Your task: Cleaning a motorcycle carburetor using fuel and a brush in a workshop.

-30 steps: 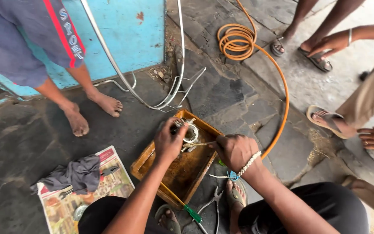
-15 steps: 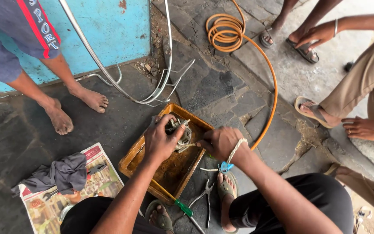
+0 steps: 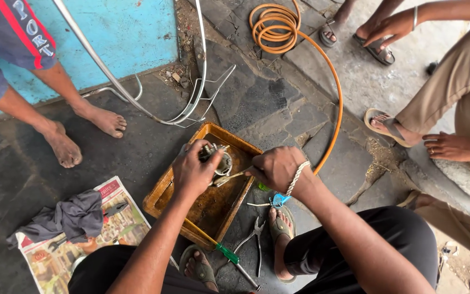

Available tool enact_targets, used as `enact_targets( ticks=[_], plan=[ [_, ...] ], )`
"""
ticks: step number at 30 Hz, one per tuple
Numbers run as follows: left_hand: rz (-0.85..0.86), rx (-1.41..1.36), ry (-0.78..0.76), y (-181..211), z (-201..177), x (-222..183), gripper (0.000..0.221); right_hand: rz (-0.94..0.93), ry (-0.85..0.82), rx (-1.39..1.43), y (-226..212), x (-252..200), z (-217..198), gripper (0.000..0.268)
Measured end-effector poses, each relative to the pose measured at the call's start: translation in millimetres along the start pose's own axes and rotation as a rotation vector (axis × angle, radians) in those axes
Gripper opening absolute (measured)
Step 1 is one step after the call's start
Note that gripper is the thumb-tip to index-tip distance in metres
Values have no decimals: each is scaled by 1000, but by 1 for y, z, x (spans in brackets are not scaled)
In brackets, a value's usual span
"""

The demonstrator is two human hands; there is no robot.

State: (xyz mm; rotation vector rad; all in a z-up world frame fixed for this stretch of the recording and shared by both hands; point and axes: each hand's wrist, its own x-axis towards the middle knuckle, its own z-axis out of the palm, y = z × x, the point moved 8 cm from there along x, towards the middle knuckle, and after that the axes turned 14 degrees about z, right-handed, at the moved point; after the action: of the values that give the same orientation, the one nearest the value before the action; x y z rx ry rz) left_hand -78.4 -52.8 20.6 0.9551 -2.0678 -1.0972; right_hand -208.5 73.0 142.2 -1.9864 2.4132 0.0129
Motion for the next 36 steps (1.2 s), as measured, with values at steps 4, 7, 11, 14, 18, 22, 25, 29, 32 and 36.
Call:
enact_targets(
  ticks=[4,7,11,14,18,22,25,29,32,36],
  plan=[
    [-105,192,-152,8,1,-2,57,-65,70,57,-8,0,-11,35],
    [173,272,31,-12,2,6,54,-143,108,145,2,2,-1,34],
    [90,270,-52,-4,3,8,55,2,-113,118,27,15,30,40],
    [-44,68,-132,3,8,0,59,-110,-61,184,15,11,33,40],
    [242,61,-43,7,12,6,59,-144,-42,264,18,9,26,40],
    [175,123,-36,1,9,7,55,-38,-127,142,27,11,32,41],
    [215,145,-54,5,11,3,56,-73,-67,205,-10,6,17,32],
    [14,-140,-37,-3,3,3,60,-38,-9,110,7,7,11,33],
    [215,182,75,-9,-6,9,56,54,-19,127,25,11,18,35],
    [126,108,-44,-3,1,4,54,-52,45,170,-5,4,20,32]
  ],
)
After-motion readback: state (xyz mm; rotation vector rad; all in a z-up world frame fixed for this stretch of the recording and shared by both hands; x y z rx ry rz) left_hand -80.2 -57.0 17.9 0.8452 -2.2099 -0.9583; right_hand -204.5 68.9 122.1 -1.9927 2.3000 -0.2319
